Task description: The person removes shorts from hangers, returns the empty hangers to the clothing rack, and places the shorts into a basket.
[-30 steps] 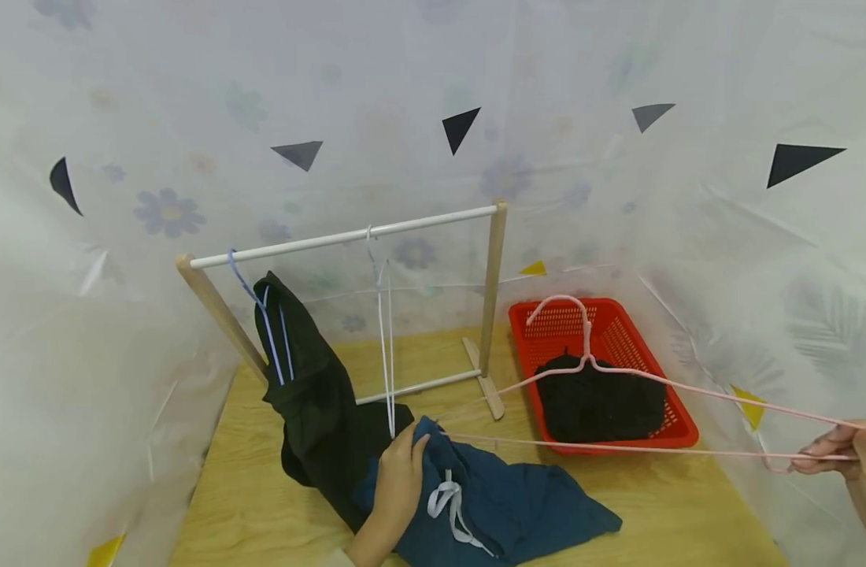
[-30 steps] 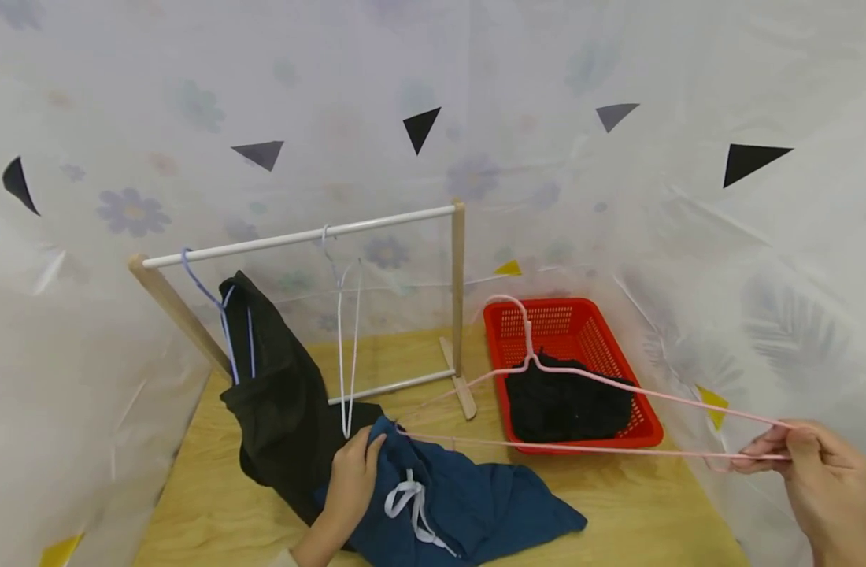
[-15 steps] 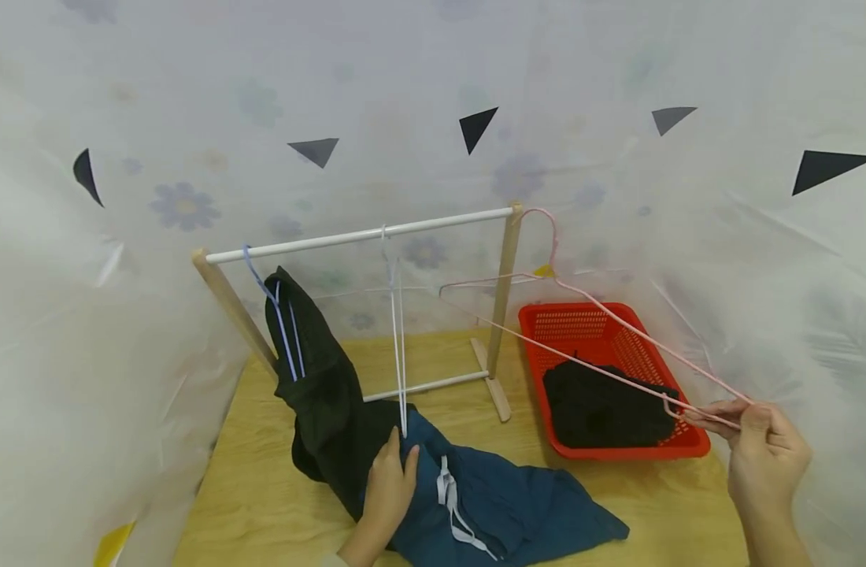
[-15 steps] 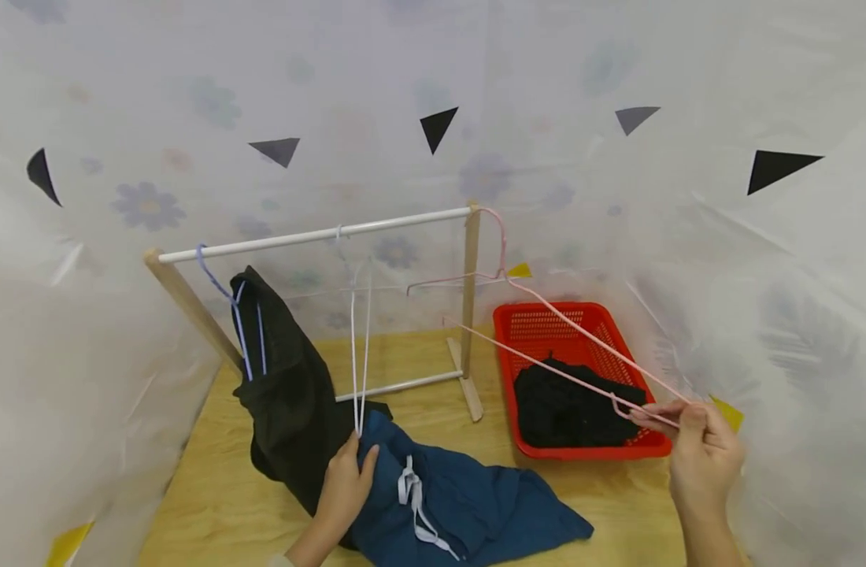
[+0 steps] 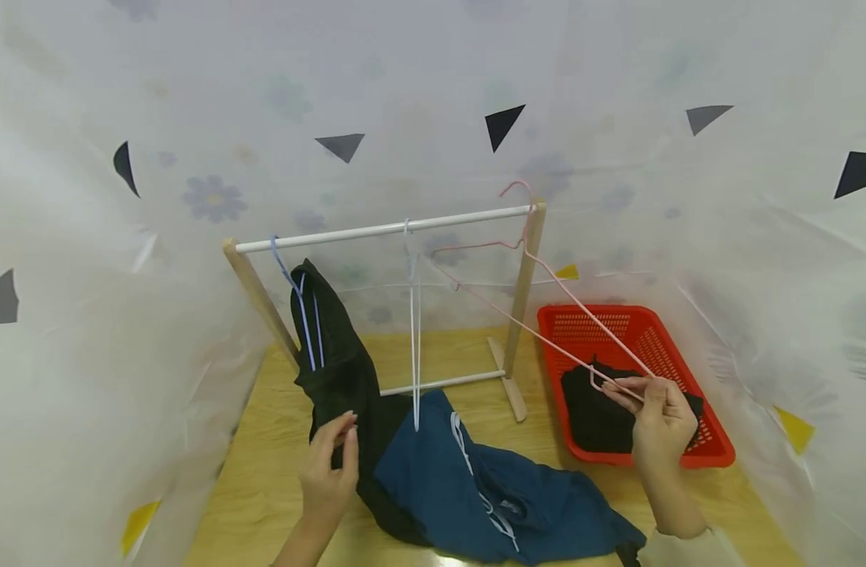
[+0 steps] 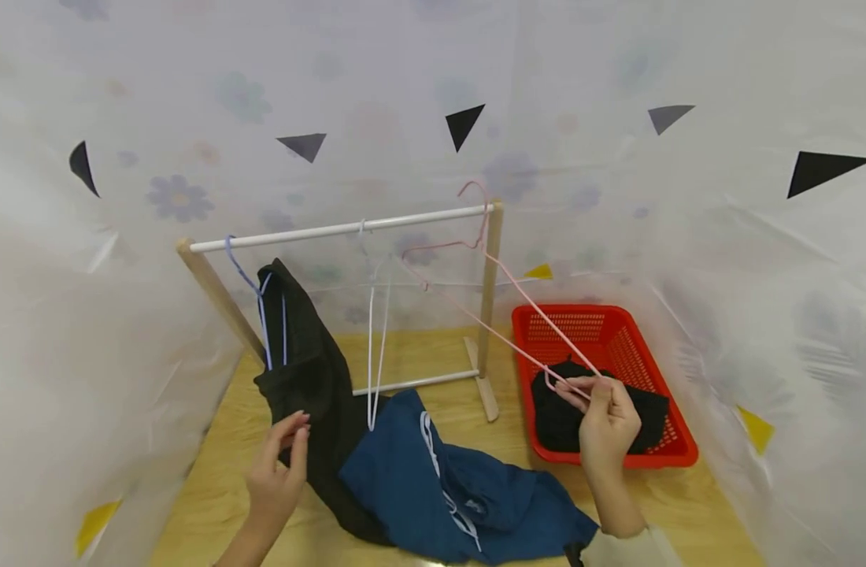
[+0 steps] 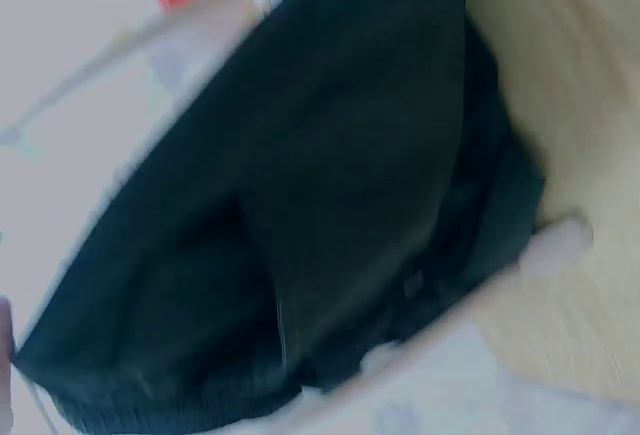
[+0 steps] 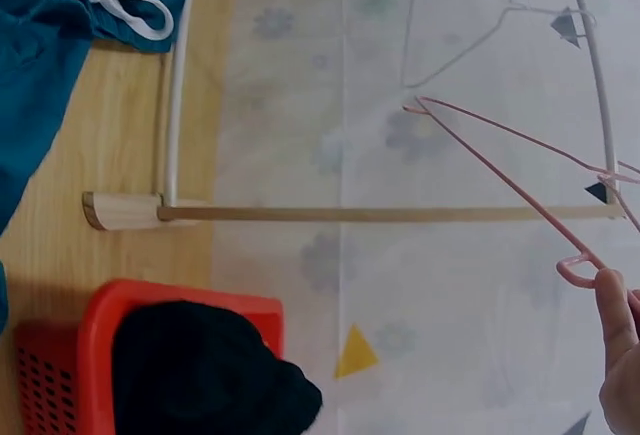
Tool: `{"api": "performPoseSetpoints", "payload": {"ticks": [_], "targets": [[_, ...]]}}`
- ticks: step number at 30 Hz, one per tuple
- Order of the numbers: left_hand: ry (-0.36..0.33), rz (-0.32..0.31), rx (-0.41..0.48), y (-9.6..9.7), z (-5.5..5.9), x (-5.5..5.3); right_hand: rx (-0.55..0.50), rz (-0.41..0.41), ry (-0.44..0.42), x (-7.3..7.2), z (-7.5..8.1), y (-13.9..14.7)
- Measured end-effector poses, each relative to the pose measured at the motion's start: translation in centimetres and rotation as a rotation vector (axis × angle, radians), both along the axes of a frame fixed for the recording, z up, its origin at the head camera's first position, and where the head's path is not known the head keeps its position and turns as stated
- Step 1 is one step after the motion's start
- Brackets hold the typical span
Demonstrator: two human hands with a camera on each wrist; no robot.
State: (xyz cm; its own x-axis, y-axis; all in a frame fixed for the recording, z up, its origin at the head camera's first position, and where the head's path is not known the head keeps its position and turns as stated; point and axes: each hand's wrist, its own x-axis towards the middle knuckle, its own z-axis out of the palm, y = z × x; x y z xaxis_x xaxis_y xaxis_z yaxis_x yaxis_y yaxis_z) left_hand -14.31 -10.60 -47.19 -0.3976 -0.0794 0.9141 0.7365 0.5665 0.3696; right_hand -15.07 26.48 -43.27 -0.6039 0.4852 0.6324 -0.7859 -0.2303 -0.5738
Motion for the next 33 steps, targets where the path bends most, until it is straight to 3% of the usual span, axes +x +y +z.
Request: {"api": "performPoseSetpoints", "payload": {"ticks": [3, 5, 10, 15, 22, 27, 30, 33], "targets": [[0.107, 0.070, 0.095, -1.8, 1.4, -1.4, 0.022, 0.008, 0.009, -0.4, -0.7, -0.5], [0.091, 0.119, 0.144, -3.0, 2.2, -2.2, 0.039, 0.011, 0.011, -0.6, -1.2, -0.8], [-0.124, 0.176, 0.225, -5.6, 3.3, -4.6, 0.045, 0.011, 0.019, -0.8, -2.1, -1.5], [-0.360, 0.216, 0.309, -7.4, 3.1, -7.6, 0.022, 0.038, 0.022, -0.8, -3.2, -2.1], [-0.628, 0.112, 0.446, -8.9, 2.7, -11.5, -0.028, 0.069, -0.041, -0.7, -4.8, -3.0], [-0.734, 0.081, 0.466, -9.7, 1.9, -13.0, -0.013, 0.100, -0.102, -0.5, -5.6, -3.7], [-0.732, 0.102, 0.451, -10.0, 1.5, -13.5, 0.009, 0.118, -0.151, -0.4, -6.0, -4.0], [-0.688, 0.138, 0.449, -10.0, 1.2, -13.9, 0.005, 0.123, -0.206, -0.4, -6.5, -4.1]]}}
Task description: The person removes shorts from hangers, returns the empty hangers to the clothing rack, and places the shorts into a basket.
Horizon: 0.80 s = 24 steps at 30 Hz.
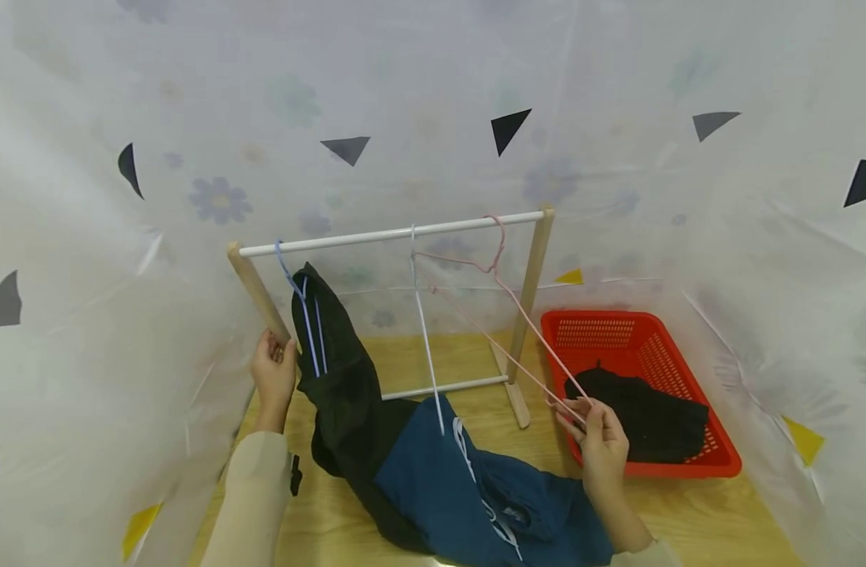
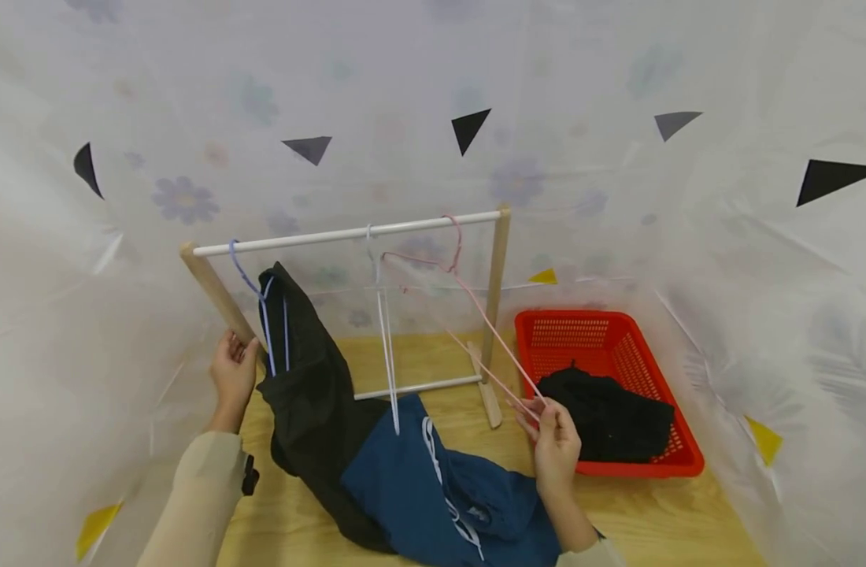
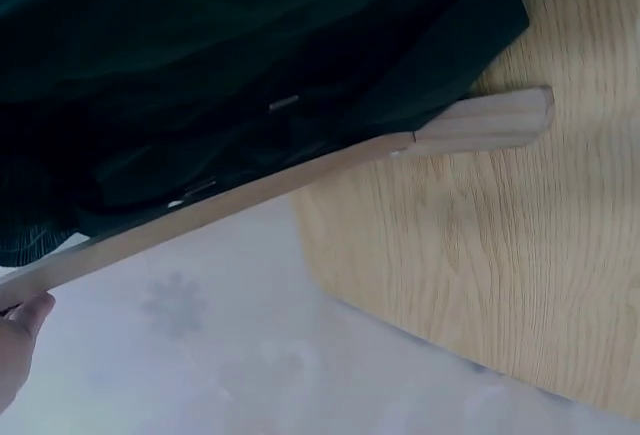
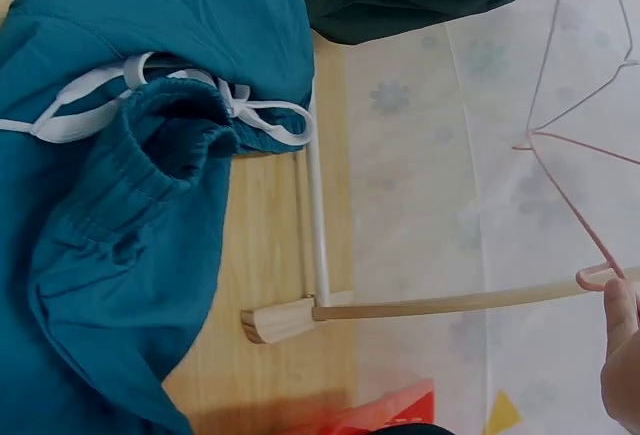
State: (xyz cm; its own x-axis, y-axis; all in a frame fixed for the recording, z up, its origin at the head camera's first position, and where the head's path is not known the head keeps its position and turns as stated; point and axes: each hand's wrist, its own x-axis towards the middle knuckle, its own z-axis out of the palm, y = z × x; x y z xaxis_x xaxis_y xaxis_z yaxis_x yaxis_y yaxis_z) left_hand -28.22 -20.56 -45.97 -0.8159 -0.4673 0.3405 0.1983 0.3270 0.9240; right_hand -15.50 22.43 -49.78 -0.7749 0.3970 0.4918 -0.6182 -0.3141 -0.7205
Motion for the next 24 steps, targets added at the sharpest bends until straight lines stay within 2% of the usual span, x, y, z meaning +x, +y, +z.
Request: {"api": "performPoseSetpoints", "payload": {"ticks": [3, 5, 6, 8, 10, 12, 13, 16, 18, 19, 21, 24], "targets": [[0.039, 0.056, -0.008, 0.2, -0.2, -0.3, -0.012, -0.049, -0.103, 0.0, -0.8, 0.1], [0.055, 0.092, -0.001, 0.3, -0.3, -0.4, -0.036, -0.102, -0.211, 0.1, -1.3, 0.2], [0.057, 0.110, -0.003, 0.3, -0.3, -0.5, -0.070, -0.104, -0.243, 0.1, -2.2, 0.3], [0.053, 0.135, -0.001, 0.2, -0.3, -0.8, -0.068, -0.154, -0.414, 0.3, -2.8, 0.2], [0.044, 0.150, -0.003, 0.2, -0.2, -0.9, -0.013, -0.175, -0.581, 0.6, -3.6, -0.2], [0.041, 0.160, -0.009, 0.0, -0.1, -1.1, 0.171, -0.149, -0.713, 1.0, -4.7, -0.8], [0.042, 0.165, -0.012, -0.1, 0.0, -1.2, 0.338, -0.129, -0.800, 1.3, -4.9, -1.4], [0.049, 0.174, -0.026, -0.4, 0.1, -1.3, 0.846, 0.000, -0.809, 1.8, -7.4, -2.5], [0.045, 0.180, -0.041, -0.5, 0.1, -1.3, 1.117, 0.092, -0.777, 2.2, -9.0, -3.1], [0.043, 0.180, -0.045, -0.5, 0.1, -1.2, 1.218, 0.148, -0.785, 2.4, -9.7, -3.3], [0.035, 0.181, -0.054, -0.5, 0.0, -1.2, 1.348, 0.219, -0.818, 2.6, -11.3, -3.7], [0.023, 0.186, -0.056, -0.4, -0.2, -1.2, 1.482, 0.258, -0.894, 2.7, -13.3, -4.0]]}}
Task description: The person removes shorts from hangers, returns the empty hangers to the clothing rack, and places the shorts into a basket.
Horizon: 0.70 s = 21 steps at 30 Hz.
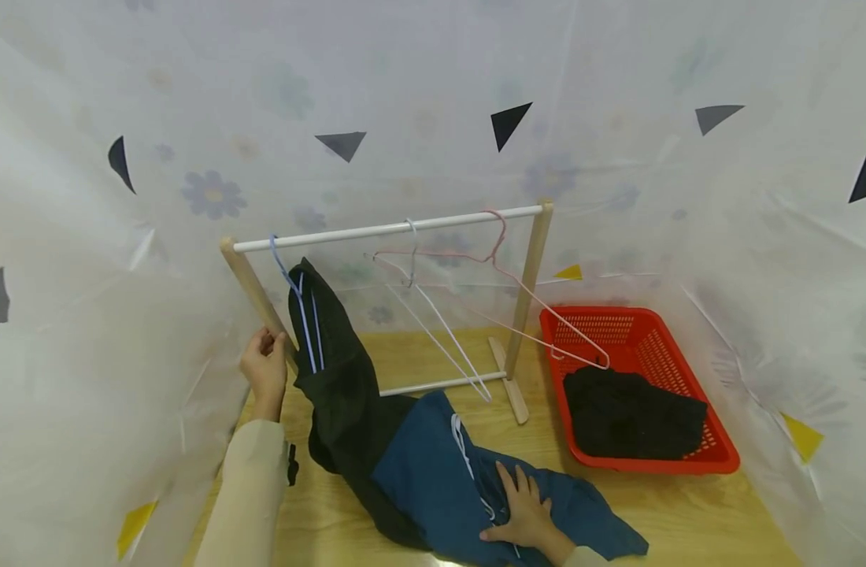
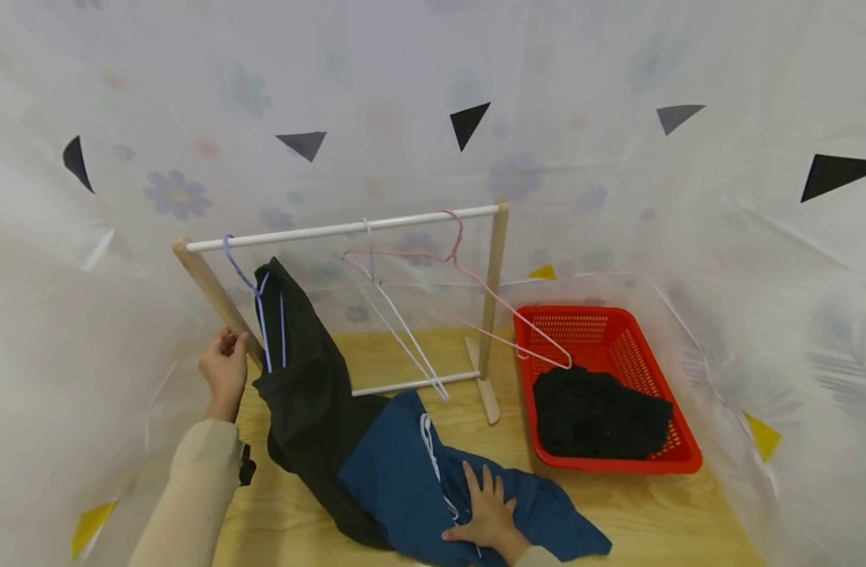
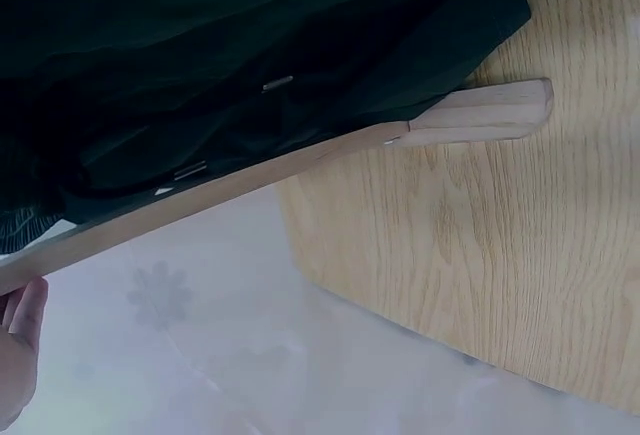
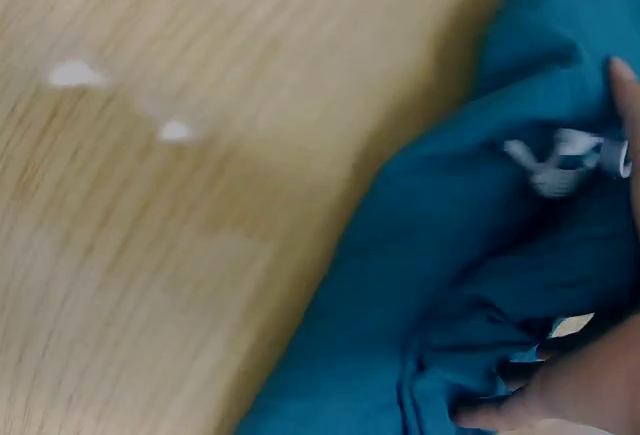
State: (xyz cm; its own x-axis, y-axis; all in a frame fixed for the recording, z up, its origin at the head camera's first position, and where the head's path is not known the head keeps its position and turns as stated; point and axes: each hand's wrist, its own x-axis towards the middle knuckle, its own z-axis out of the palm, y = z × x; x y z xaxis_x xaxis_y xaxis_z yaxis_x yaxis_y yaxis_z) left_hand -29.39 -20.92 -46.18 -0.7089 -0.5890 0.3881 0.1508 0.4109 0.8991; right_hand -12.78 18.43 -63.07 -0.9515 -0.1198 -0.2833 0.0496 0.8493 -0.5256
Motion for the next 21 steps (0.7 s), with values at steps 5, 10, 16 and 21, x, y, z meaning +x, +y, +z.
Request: {"api": "performPoseSetpoints", "payload": {"ticks": [5, 10, 16, 21], "targets": [[-0.017, 0.013, -0.013, 0.0, -0.1, 0.0, 0.197, 0.005, 0.043, 0.3, -1.3, -1.0], [-0.038, 0.004, -0.018, -0.2, 0.0, 0.3, 0.273, -0.004, 0.141, 0.6, -1.5, -1.4], [-0.034, 0.007, 0.001, 0.0, 0.9, 1.2, 0.092, -0.074, 0.226, 0.4, -0.2, 0.4], [0.042, 0.059, 0.116, 1.2, 2.8, 2.5, -0.086, -0.089, 0.426, 0.2, 1.8, 2.0]]}}
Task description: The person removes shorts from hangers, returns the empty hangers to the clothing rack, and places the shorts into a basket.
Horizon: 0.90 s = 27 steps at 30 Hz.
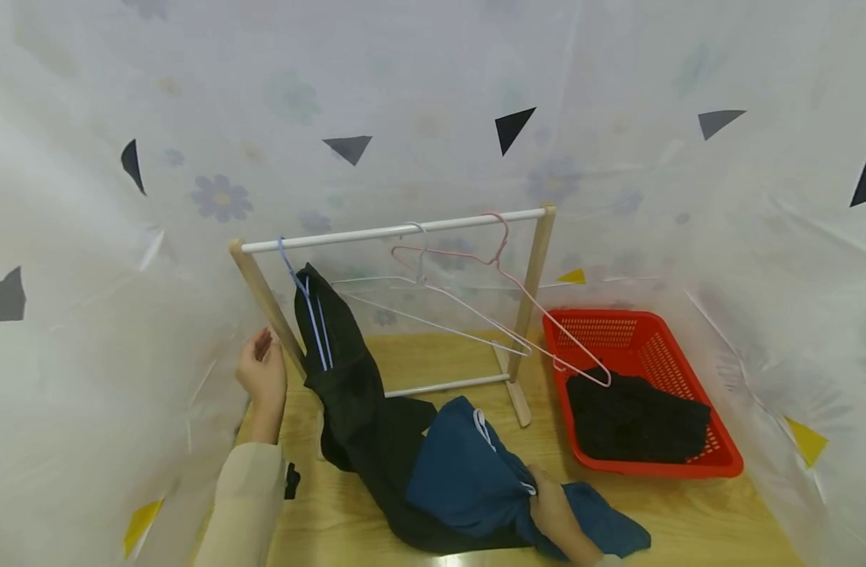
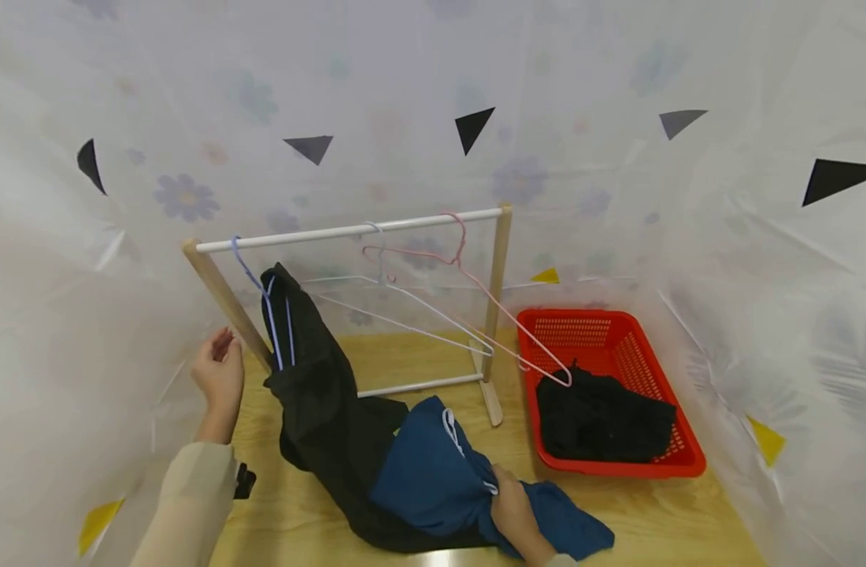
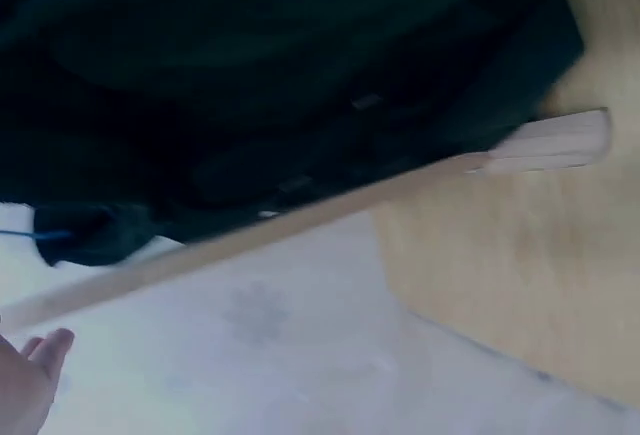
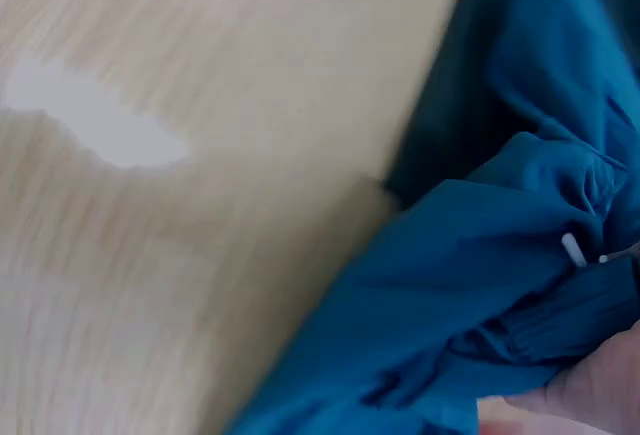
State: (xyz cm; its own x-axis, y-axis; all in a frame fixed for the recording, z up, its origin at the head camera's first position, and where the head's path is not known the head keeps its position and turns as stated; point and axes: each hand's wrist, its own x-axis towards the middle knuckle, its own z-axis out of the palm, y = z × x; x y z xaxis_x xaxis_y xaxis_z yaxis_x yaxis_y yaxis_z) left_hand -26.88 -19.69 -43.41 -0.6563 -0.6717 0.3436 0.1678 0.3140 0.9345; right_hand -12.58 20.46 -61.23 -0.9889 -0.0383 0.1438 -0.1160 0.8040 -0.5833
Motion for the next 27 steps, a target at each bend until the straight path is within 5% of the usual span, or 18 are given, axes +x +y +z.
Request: {"api": "performPoseSetpoints", "payload": {"ticks": [5, 11, 15, 20, 27], "targets": [[0.075, -0.026, 0.051, 1.8, 2.3, 1.7, -0.135, -0.061, 0.074, 0.4, 2.7, 0.9], [0.193, -0.126, 0.037, 4.7, 5.3, 4.6, -0.203, -0.160, 0.222, 1.1, 5.7, 1.5], [0.247, -0.209, 0.070, 7.0, 6.1, 6.3, -0.270, -0.269, 0.288, 1.9, 7.9, 1.9], [0.232, -0.377, 0.110, 10.4, 4.1, 7.5, -0.406, -0.442, 0.438, 3.0, 10.4, 2.6], [0.037, -0.514, 0.143, 16.4, -1.4, 7.9, -0.619, -0.578, 0.756, 3.2, 14.6, 4.8]]}}
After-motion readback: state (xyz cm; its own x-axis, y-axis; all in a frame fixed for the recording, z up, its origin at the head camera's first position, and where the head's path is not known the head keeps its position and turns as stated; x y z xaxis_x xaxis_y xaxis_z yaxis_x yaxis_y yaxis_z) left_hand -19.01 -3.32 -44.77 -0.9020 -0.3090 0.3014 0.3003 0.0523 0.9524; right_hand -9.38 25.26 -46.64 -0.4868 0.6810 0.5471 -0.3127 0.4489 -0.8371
